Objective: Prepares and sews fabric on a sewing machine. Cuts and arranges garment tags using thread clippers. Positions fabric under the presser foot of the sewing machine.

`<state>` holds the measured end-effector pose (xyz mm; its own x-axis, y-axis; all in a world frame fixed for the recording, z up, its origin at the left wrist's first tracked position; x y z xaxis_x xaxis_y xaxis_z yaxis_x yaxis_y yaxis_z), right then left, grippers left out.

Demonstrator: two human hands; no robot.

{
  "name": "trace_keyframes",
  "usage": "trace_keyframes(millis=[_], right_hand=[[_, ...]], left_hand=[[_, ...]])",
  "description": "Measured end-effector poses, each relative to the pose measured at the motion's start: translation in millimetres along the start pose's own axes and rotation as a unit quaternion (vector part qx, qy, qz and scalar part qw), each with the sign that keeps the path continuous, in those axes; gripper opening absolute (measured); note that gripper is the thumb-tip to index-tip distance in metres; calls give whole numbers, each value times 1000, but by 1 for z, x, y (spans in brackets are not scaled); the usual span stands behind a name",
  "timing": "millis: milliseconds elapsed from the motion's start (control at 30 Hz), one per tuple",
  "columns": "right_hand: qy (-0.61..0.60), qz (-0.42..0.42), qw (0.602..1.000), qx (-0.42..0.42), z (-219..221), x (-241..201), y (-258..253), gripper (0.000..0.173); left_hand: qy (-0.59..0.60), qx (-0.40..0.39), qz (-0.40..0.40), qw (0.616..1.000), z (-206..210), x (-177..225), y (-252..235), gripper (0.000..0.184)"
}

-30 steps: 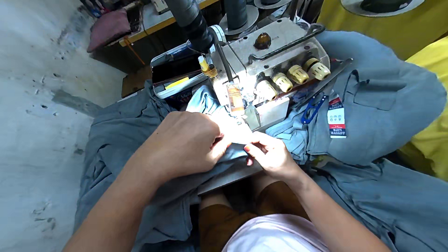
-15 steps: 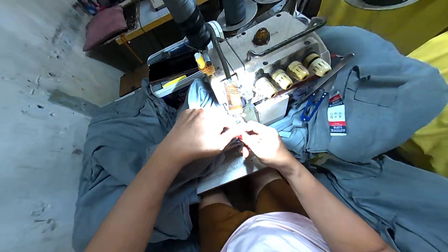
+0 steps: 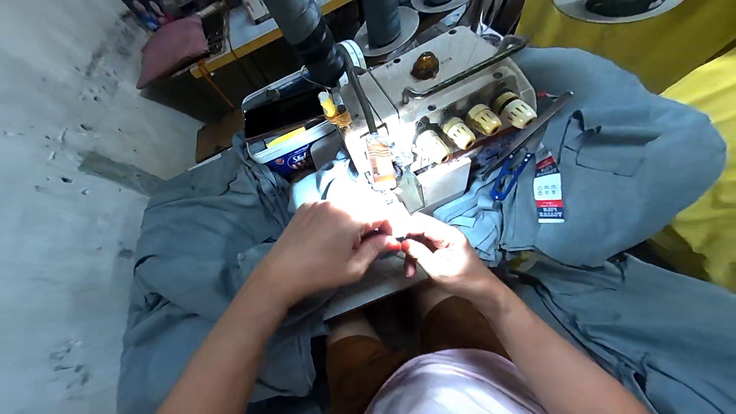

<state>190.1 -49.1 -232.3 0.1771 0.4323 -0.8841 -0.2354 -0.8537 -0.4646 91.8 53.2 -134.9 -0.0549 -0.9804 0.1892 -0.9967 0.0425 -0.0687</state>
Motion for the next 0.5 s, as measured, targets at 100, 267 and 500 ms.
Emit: trace_keyframes(millis=[100,267,500], right_hand=[[16,0,999,29,0,-1,8,13],[30,16,999,41,-1,3,10,14],[-37,97,993,57,-7,25,-12,10]], left_hand=[[-110,-46,0,993,14,-3,-1,48],[-166,-63,-17,984,25,-2,-6,38],[-146,-95,-67,982,20,-30,-14,37]])
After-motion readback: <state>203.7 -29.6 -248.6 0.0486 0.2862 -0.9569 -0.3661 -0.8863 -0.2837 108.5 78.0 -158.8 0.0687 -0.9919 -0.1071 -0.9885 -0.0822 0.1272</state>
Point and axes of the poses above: each hand's wrist, its own y-axis away from the middle knuckle, its own z-axis out of the palm, x = y × z, the point moved 6 cm from there along -y, towards the middle knuckle, and after that the axes turned 10 degrees about -x, right-handed, at the moved point
